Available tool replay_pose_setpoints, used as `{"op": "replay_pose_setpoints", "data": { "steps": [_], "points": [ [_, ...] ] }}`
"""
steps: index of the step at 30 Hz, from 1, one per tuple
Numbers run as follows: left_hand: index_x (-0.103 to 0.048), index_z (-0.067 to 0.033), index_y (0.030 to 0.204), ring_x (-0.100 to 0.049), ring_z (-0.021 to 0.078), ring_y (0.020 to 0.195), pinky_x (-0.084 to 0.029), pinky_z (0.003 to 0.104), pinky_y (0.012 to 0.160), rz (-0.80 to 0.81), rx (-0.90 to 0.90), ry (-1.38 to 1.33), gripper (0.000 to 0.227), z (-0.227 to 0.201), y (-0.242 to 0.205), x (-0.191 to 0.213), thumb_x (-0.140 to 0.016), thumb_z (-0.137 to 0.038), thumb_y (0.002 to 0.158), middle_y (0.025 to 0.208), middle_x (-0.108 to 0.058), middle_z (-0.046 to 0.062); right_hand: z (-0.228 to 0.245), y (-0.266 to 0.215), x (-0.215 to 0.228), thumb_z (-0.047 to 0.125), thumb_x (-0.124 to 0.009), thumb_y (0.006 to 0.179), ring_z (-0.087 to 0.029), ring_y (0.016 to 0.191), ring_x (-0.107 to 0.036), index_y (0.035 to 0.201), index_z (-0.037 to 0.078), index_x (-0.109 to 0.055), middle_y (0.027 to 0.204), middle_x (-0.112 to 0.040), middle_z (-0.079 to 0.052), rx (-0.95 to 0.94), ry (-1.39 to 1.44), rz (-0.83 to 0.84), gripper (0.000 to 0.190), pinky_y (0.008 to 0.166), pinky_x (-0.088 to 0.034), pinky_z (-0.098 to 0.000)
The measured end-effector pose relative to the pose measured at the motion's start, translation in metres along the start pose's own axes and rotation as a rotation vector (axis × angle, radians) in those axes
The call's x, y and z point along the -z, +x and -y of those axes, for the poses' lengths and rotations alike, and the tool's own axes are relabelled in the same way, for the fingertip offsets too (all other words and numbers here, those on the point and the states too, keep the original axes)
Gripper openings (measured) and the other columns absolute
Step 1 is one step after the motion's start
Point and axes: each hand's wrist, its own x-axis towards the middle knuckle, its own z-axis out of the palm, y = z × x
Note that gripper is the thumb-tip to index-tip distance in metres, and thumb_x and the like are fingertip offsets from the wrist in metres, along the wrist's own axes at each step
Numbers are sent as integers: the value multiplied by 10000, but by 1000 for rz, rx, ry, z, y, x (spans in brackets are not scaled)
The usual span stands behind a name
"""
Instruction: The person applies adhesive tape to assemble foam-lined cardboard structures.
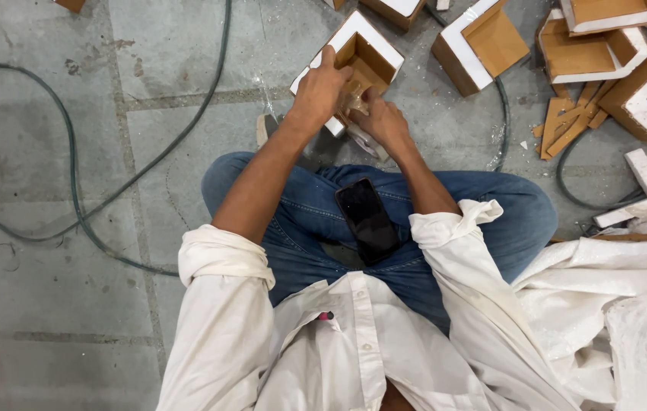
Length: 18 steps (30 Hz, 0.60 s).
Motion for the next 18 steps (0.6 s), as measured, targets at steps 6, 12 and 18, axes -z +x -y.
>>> {"op": "replay_pose_setpoints", "data": {
  "steps": [6, 12, 18],
  "points": [
    [-758, -115, 1143, -703, 417, 921, -579, 482, 842, 16, -151, -9, 381, 15, 10, -13, -783, -89, 764, 1184, -562, 210, -21, 20, -12, 436, -644, 986, -366, 940, -730, 1294, 89, -629, 1049, -744, -231, 62, 100, 119, 464, 835, -557, -461],
    [-803, -186, 1075, -719, 340, 913, -581, 454, 832, 207, -272, 142, 276, 23, 27, -29, -791, -141, 803, 956, -754, 127, -2, 11, 4, 153, -500, 1006, -196, 534, -691, 1269, -31, -571, 863, -714, -143, -131, 802, 490, 329, 453, -587, -328],
    [-812, -156, 1040, -713, 348, 921, -576, 446, 856, 352, -204, 144, 245, 3, 29, -18, -814, -166, 794, 969, -755, 162, 12, 3, 16, 149, -517, 997, -221, 543, -698, 1186, -44, -562, 795, -713, -207, -256, 824, 528, 274, 448, -582, -327]
  ]
}}
